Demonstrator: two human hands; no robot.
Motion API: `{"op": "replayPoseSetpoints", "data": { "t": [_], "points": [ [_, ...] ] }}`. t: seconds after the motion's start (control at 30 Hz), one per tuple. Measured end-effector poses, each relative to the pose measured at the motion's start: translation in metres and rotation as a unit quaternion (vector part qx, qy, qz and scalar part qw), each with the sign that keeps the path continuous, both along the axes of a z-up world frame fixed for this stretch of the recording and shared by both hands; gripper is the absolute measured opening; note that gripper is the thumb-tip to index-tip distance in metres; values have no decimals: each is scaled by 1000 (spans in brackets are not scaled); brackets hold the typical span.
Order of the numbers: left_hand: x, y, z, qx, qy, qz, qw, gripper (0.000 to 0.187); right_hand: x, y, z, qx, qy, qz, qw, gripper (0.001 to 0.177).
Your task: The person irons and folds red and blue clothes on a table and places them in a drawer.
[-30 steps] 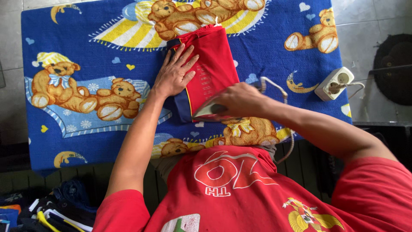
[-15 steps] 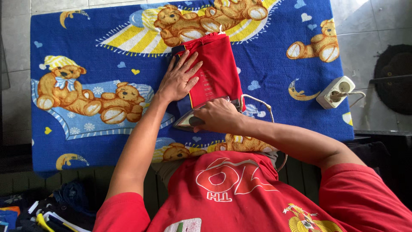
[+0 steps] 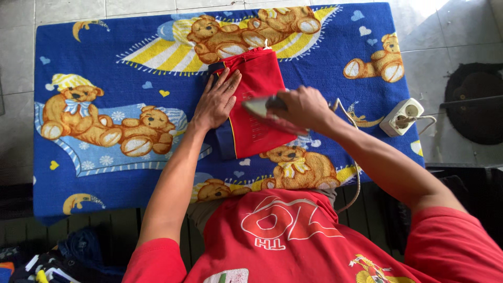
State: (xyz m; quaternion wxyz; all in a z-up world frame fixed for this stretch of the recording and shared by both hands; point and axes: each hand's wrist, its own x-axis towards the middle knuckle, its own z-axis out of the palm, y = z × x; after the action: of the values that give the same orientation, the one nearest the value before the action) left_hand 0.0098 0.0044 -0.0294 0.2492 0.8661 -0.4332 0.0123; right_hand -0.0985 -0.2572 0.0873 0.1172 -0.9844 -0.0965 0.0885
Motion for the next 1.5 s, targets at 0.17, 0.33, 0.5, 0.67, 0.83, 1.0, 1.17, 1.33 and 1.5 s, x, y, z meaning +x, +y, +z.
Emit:
{"op": "replayPoseSetpoints", "data": {
  "t": [0.17, 0.33, 0.5, 0.67, 0.83, 1.0, 1.17, 1.33, 1.5],
  "points": [
    [-4, 1, 3, 16, -31, 3, 999, 56, 18, -14, 0, 46, -14, -123, 991, 53],
    [-20, -11, 20, 35, -14, 68, 997, 62, 15, -35, -5, 56, -18, -199, 978, 57],
    [-46, -46, 20, 5, -6, 133, 991, 80, 18, -33, 2, 140, -10, -260, 956, 49],
    [-45, -68, -6, 24, -69, 204, 976, 78, 53, 10, -16, 144, -25, -266, 953, 50],
    [-48, -69, -14, 27, -82, 214, 973, 78, 90, 8, -40, 149, -45, -302, 941, 50],
    [-54, -67, -2, 2, -60, 207, 976, 82, 102, -24, -53, 152, -60, -292, 942, 52],
    [-53, -66, 5, -8, -44, 204, 978, 85, 53, -13, -41, 130, 2, -314, 940, 53],
    [-53, -68, 6, 3, -40, 207, 978, 84, 52, -2, -25, 117, 32, -356, 926, 50],
    [-53, -66, 2, 6, -70, 209, 975, 83, 86, -14, -45, 86, -57, -333, 937, 54]
  ]
}}
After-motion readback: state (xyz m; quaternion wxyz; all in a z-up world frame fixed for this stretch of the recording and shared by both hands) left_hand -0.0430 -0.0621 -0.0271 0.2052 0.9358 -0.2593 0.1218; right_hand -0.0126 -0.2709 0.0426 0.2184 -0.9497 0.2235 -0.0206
